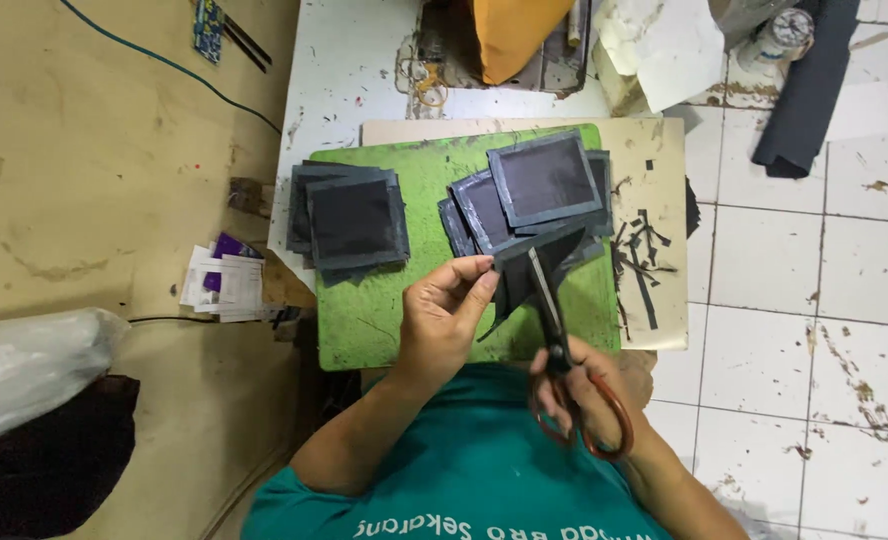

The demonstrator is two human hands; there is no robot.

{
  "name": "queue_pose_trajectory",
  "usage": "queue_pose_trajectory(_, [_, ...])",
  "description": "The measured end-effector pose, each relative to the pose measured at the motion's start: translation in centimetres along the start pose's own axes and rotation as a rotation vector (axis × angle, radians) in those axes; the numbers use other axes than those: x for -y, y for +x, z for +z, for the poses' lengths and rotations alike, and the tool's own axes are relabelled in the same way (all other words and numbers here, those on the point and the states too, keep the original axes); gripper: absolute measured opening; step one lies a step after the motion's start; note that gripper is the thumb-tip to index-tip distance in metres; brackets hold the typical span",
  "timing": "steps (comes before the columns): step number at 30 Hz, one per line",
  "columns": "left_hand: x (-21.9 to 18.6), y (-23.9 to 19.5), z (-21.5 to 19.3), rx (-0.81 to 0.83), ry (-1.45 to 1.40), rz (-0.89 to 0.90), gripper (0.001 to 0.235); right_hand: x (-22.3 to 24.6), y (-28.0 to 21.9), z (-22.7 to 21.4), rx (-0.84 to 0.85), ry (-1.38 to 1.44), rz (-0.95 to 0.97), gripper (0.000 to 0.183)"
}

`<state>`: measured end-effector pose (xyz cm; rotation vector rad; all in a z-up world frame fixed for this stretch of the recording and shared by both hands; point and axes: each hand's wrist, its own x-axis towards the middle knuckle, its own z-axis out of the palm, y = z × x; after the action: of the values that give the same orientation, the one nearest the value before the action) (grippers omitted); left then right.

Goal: Trimming the edges of square leather pieces using scissors

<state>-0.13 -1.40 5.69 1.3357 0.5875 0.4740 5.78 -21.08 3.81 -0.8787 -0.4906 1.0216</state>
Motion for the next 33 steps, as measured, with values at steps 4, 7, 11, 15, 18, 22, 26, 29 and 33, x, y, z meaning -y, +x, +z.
queue_pose_trajectory(4, [-1.3,0.3,-0.1,0.067,-0.009,0.079,0.021,0.2,-0.9,-0.4,-0.055,-0.042,0.268,0.087])
queue_pose_trajectory(7, [-2.3,0.1,-0.7,0.109,0.366,0.458,0.018,0.9,-1.4,-0.4,-0.041,-0.198,0.037,0.08])
queue_pose_trajectory(11, [-1.5,0.4,-1.3,0.308,0.697,1.01,0.023,2.0,-2.4,-1.0,-0.044,-0.068,-0.106,0.084])
queue_pose_trajectory(15, [2.4,0.7,-1.5,0.4,0.501,0.866,0.037,-0.5,-3.7,-2.8,0.002,0.226,0.147,0.076])
queue_pose_trajectory(18, [-0.3,0.1,-0.7,0.184,0.389,0.411,0.023,-1.4,-3.9,-2.0,-0.026,0.284,0.227,0.072])
queue_pose_trajectory(22, [-0.9,0.1,-0.2,0.143,0.196,0.123,0.02,-3.0,-4.1,-2.3,0.003,0.253,0.251,0.076])
queue_pose_trajectory(26, [0.2,0.2,0.1,0.118,0.086,0.06,0.019,-4.5,-3.8,-2.8,0.06,0.281,0.295,0.084])
queue_pose_trajectory(29, [0.4,0.3,0.1,0.123,0.01,0.025,0.017,-5.0,-3.4,-2.7,0.048,0.293,0.313,0.085])
queue_pose_trajectory(33, [0.5,0.5,0.2,0.141,-0.016,0.018,0.016,-4.5,-2.7,-1.7,-0.002,0.279,0.276,0.086])
